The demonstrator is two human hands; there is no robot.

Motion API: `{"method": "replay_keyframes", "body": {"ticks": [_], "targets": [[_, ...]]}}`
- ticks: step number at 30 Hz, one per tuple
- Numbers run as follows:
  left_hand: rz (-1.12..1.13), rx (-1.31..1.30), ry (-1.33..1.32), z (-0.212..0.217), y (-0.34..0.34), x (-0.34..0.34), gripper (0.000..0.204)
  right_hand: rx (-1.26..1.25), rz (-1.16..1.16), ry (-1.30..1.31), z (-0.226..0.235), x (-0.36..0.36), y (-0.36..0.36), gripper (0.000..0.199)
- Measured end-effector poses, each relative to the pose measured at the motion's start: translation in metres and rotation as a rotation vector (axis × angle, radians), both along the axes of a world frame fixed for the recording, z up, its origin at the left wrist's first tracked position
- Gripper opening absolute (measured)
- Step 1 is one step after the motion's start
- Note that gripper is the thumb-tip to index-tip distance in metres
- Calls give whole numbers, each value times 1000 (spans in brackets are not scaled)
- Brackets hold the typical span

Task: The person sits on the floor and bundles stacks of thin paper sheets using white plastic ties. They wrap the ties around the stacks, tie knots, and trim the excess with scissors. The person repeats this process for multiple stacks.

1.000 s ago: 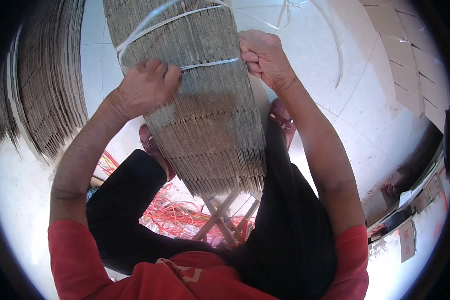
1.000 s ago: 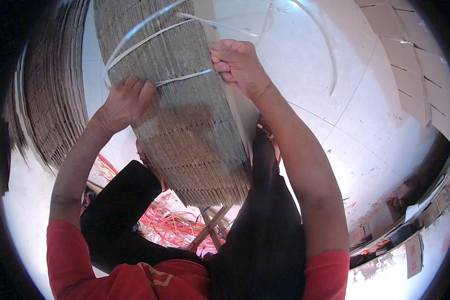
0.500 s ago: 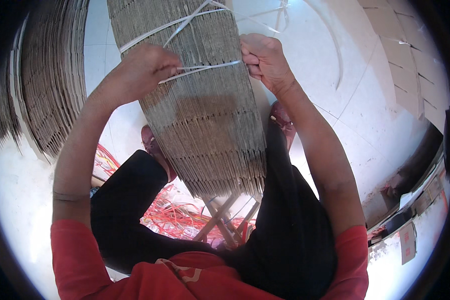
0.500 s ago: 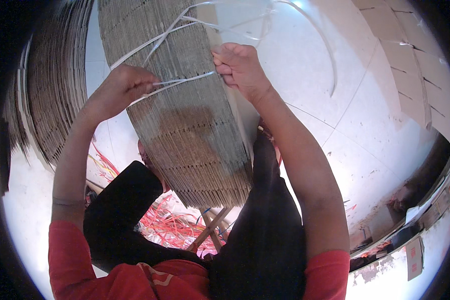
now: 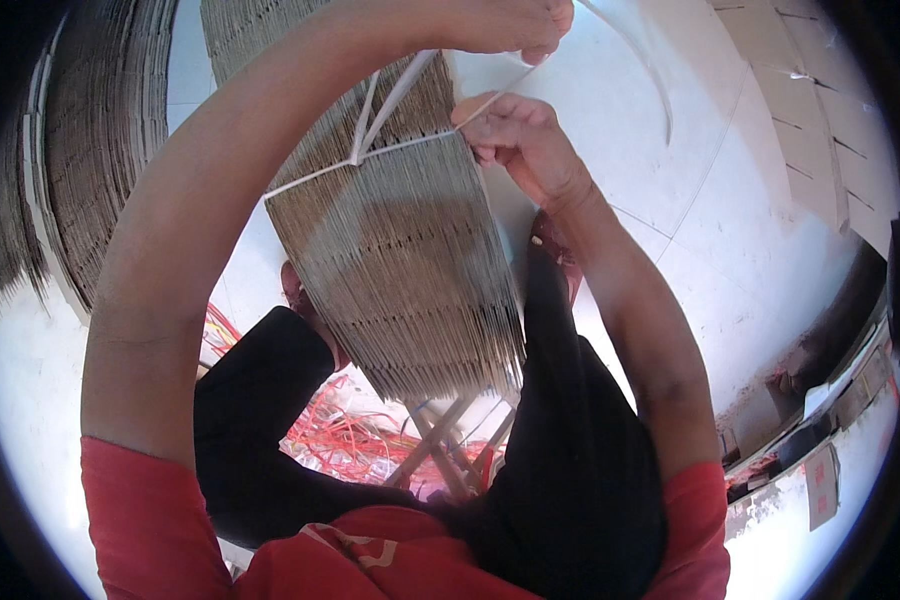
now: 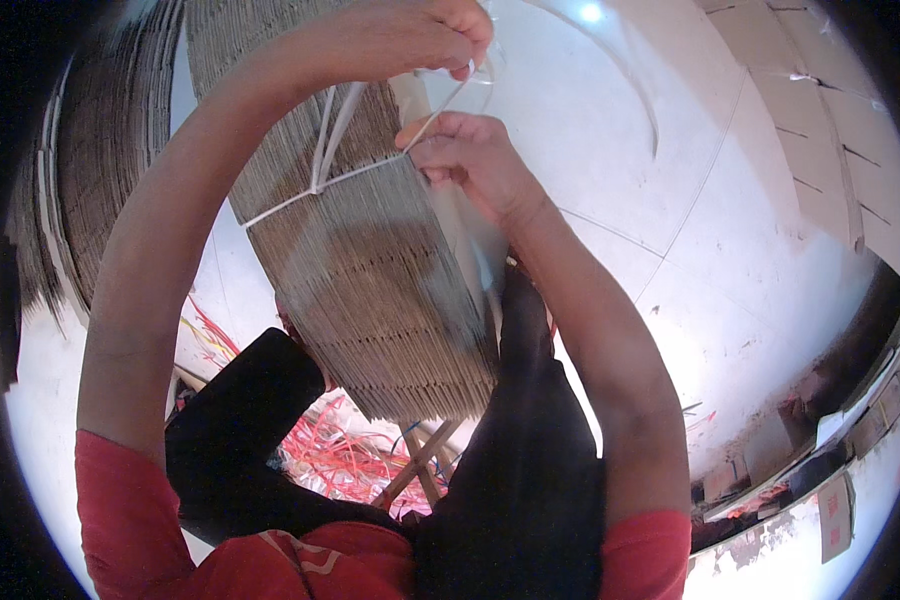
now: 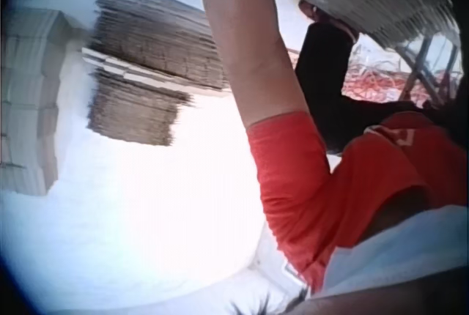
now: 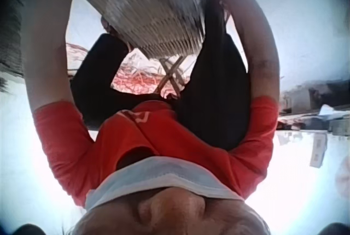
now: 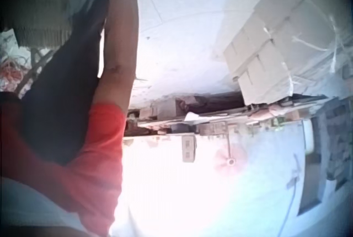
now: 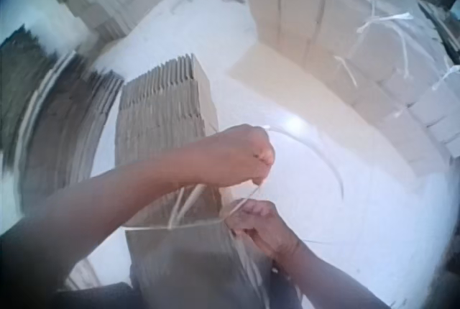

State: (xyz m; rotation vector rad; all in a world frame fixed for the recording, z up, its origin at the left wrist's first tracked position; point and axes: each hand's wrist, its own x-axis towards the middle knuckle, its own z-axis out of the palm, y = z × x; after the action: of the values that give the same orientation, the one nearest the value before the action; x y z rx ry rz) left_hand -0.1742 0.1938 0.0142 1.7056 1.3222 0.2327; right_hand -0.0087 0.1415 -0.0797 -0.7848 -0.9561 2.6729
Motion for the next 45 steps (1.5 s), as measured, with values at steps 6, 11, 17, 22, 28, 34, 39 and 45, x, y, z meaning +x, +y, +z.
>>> {"method": "replay_keyframes", "body": {"ticks": [6, 11, 17, 22, 28, 34, 39, 45], "targets": [[158, 621, 185, -26, -10, -8, 29, 7, -76, -93, 7, -6, -6, 17], [126, 617, 282, 2, -90, -7, 27, -97, -126, -13, 0, 4, -7, 16], [202, 396, 386, -2, -122, 14, 31, 38, -61, 21, -3, 0, -2, 17], [281, 362, 303, -22, -130, 2, 13, 25, -13, 56, -8, 3, 0, 22], [627, 209, 26, -33, -144, 0, 17, -173, -97, 7, -10, 1, -1, 24], [496, 340, 212, -24, -141, 9, 14, -135, -80, 81, -6, 1, 1, 26], [439, 356, 306, -35, -148, 2, 16, -92, -74, 82, -9, 4, 0, 25], [499, 401, 213, -29, -144, 7, 10, -95, -27, 96, -10, 5, 3, 25]]}}
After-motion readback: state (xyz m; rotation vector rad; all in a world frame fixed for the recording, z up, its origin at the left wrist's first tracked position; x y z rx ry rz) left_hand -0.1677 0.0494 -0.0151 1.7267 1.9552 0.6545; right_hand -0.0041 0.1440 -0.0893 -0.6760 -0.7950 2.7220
